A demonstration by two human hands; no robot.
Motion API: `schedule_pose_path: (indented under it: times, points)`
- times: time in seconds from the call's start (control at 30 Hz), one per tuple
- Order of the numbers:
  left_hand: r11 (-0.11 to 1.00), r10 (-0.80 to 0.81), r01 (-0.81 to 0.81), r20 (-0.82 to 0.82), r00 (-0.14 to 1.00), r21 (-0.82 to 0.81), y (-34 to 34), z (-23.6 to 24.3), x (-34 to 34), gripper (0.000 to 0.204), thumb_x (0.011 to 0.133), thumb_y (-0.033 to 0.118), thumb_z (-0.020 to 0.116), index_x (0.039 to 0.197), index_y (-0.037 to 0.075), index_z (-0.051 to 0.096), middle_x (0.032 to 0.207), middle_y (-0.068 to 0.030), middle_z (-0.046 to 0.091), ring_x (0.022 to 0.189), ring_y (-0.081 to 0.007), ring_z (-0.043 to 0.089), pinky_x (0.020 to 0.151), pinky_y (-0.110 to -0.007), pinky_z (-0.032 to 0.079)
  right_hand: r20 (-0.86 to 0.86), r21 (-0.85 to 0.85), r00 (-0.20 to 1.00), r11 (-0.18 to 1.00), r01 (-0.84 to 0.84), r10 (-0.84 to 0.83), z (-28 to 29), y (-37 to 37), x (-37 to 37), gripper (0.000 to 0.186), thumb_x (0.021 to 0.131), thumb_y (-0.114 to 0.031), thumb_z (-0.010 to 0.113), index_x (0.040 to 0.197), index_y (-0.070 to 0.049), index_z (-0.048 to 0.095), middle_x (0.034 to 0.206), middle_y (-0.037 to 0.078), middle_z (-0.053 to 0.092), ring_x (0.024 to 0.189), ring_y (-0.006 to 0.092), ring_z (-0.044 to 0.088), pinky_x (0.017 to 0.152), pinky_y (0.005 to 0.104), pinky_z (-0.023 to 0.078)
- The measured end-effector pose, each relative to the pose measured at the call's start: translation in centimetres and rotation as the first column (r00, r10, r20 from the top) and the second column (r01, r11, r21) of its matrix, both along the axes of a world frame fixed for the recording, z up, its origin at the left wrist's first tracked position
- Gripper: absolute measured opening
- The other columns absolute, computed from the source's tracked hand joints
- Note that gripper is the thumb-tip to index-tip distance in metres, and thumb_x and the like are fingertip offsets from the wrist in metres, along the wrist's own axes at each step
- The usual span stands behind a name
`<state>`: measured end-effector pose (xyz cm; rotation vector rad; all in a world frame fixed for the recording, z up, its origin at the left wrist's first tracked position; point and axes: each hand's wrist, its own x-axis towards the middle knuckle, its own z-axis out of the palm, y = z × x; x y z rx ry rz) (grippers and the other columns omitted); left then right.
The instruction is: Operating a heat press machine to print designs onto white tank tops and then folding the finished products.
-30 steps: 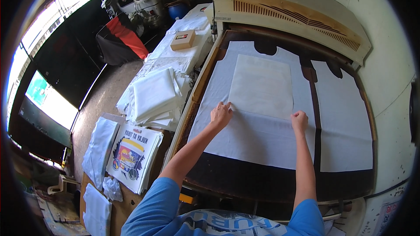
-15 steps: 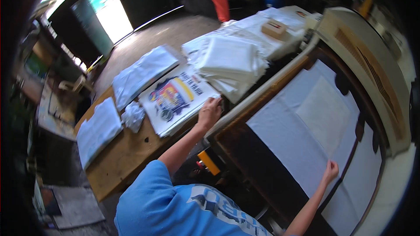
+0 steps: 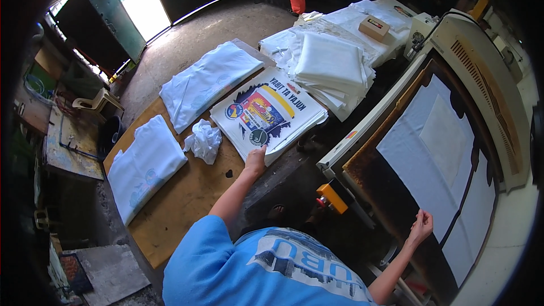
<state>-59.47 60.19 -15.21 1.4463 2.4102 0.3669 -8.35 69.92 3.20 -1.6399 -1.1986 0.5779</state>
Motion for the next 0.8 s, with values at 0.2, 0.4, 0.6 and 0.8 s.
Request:
schedule_pose_path:
  times: [0.2,0.4,0.6,0.8]
  points:
    - [0.935,-0.036,0.031,0.007,0.999,0.353,-0.1,-0.5,-1.5,0.026,0.068,0.013,0.063,0.091,0.003,0.058,0.083,-0.0181,0.060,0.083,-0.0335,0.058,0.075,-0.041,0.045,0.060,-0.043,0.998,0.999,0.015,-0.013,0.0,-4.5,-2.1,0.013,0.082,-0.016,0.058,0.077,-0.004,0.055,0.061,-0.002,0.049,0.044,0.0021,0.036,0.037,0.0166,0.025]
    - [0.997,-0.066,0.065,0.020,0.998,0.047,1.3,-2.6,-2.1,0.011,0.071,0.005,0.054,0.080,0.002,0.056,0.079,-0.0192,0.059,0.083,-0.0352,0.056,0.074,-0.042,0.044,0.123,-0.013,0.991,0.999,0.051,-0.049,0.4,-6.9,-1.4,0.014,0.082,-0.019,0.058,0.079,-0.005,0.056,0.062,-0.002,0.049,0.044,0.0019,0.039,0.036,0.0156,0.028]
    - [0.988,-0.078,0.069,0.053,0.996,0.141,2.7,-0.4,-3.1,0.012,0.070,0.002,0.047,0.076,0.001,0.058,0.079,-0.0218,0.059,0.080,-0.0351,0.058,0.069,-0.043,0.045,0.275,0.040,0.959,0.998,0.057,-0.066,0.4,-9.0,-0.8,0.015,0.083,-0.019,0.057,0.079,-0.004,0.056,0.062,-0.002,0.050,0.046,0.0029,0.039,0.038,0.0174,0.029]
    - [0.984,0.004,-0.056,0.293,0.956,0.170,3.2,-0.3,-5.7,0.011,0.056,0.000,0.064,0.068,0.002,0.064,0.069,-0.0174,0.060,0.068,-0.0307,0.060,0.063,-0.036,0.047,0.276,-0.064,0.958,0.993,0.104,-0.083,1.1,-11.9,-0.9,0.014,0.083,-0.015,0.057,0.079,-0.002,0.056,0.064,-0.001,0.051,0.051,0.0039,0.042,0.044,0.0188,0.034]
